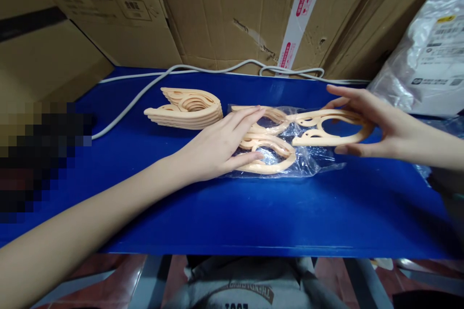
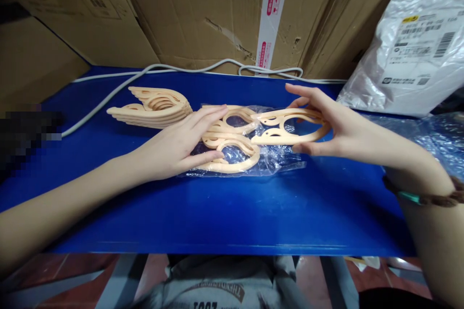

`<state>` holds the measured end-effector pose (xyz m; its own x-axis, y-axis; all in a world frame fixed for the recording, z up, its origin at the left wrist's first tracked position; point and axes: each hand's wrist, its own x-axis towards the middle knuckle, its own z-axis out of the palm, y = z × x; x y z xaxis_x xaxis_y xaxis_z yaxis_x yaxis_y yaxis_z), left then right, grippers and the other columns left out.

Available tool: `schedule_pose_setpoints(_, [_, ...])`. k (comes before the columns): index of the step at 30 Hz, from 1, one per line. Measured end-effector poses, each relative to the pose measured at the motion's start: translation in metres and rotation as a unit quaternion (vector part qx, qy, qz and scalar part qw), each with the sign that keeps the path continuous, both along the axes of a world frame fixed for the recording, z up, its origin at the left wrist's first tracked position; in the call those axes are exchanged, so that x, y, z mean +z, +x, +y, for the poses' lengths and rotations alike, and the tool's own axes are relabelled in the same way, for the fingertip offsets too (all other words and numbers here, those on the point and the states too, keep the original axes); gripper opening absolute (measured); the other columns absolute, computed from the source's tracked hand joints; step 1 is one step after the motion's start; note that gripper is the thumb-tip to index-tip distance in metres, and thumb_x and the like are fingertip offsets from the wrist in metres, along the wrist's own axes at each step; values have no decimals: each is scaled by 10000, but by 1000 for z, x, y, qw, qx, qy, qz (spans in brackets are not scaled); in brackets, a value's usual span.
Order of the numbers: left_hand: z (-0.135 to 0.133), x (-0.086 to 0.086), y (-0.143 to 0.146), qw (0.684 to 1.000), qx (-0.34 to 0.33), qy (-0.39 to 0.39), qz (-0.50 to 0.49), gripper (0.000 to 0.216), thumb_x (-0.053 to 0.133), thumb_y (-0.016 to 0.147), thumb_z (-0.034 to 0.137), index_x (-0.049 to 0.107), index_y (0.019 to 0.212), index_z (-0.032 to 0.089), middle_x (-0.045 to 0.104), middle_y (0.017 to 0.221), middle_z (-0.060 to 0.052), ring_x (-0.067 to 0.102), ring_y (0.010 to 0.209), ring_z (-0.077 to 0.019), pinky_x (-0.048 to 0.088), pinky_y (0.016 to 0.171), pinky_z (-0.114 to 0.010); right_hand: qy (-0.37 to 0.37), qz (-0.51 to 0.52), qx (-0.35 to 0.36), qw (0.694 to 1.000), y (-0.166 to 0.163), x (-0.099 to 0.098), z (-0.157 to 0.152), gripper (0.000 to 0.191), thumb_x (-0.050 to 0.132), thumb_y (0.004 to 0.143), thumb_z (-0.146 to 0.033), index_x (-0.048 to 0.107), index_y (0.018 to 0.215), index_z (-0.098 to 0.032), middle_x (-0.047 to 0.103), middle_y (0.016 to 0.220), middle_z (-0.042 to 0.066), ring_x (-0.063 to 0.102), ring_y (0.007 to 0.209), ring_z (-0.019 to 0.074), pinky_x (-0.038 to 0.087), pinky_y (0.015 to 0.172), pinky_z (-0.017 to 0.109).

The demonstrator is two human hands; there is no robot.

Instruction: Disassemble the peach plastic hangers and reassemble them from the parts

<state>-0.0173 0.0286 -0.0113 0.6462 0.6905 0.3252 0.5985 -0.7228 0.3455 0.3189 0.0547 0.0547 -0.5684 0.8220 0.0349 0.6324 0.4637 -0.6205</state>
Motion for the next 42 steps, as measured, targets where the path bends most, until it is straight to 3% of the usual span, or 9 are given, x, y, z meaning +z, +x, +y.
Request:
schedule_pose_setpoints(4, [0, 1, 0, 1000, -2, -11, -5, 752, 533, 973, 544, 266, 1570, 171, 352, 1599, -187, 368, 1468, -313, 356, 1180, -499, -69, 28, 38, 997, -6, -7, -1, 854, 764, 850, -372, 297, 1564, -396, 501, 1429, 81, 484, 1376, 282, 610, 800, 182])
schedule_pose_setpoints(7, [0, 2, 1, 1000, -2, -18, -3, 761, 536, 968, 552, 273, 1567, 163, 351, 1601, -184, 369, 1466, -308, 360, 1180, -494, -87, 36, 51, 994, -13, -12, -2, 847, 756, 858, -366, 289, 1563, -403, 476, 1472, 65, 450, 1402, 288, 633, 791, 215])
schedule_pose_setpoints(10, [0, 2, 1, 1000, 0, -19, 1, 763, 532, 973, 540, 267, 1569, 145, 339, 1609, -179, 355, 1473, -299, 353, 1188, -486, -43, 47, 44, 997, -21, -20, -2, 881, 783, 825, -416, 303, 1563, -380, 503, 1466, 63, 469, 1386, 299, 617, 918, 319])
schedule_pose_setpoints(14, [-1, 2, 1, 1000, -3, -21, -2, 748, 548, 971, 520, 281, 1568, 157, 353, 1602, -176, 369, 1462, -302, 350, 1187, -494, 32, 45, 47, 997, -31, -35, -1, 944, 808, 785, -481, 316, 1572, -308, 527, 1467, 88, 519, 1343, 322, 446, 1133, 505])
schedule_pose_setpoints(19, [-1, 2, 0, 1000, 1, -11, 5, 691, 531, 982, 511, 333, 1545, 163, 427, 1557, -166, 445, 1404, -296, 394, 1149, -484, 28, 35, 66, 997, -28, -39, 4, 917, 786, 805, -493, 320, 1573, -309, 521, 1481, 97, 510, 1350, 341, 444, 1117, 570])
schedule_pose_setpoints(23, [0, 3, 0, 1000, 1, 5, 10, 655, 516, 989, 517, 387, 1507, 137, 476, 1514, -170, 472, 1375, -286, 406, 1134, -462, -19, 35, 44, 998, -11, -20, 8, 885, 803, 804, -422, 334, 1552, -375, 520, 1478, 64, 492, 1369, 317, 604, 965, 407])
schedule_pose_setpoints(27, [-1, 3, 0, 1000, -1, 8, 18, 650, 513, 995, 507, 401, 1493, 105, 493, 1495, -163, 467, 1375, -268, 399, 1137, -424, -33, 26, -4, 999, 9, 3, 10, 851, 762, 855, -317, 306, 1573, -308, 499, 1485, 118, 468, 1394, 269, 594, 840, 186])
schedule_pose_setpoints(34, [-2, 5, 1, 1000, -10, 15, 17, 620, 498, 1007, 483, 413, 1480, 91, 494, 1483, -165, 458, 1381, -262, 382, 1147, -400, -22, -2, -27, 999, 16, 5, 13, 844, 772, 832, -255, 343, 1557, -286, 515, 1465, 145, 540, 1325, 275, 609, 819, 195])
schedule_pose_setpoints(42, [-1, 5, 1, 1000, -12, 22, 12, 630, 522, 997, 486, 391, 1492, 118, 465, 1511, -163, 444, 1393, -272, 390, 1151, -424, -30, 0, -3, 1000, 10, 1, 10, 853, 784, 823, -402, 345, 1551, -331, 533, 1447, 96, 587, 1273, 270, 610, 860, 220])
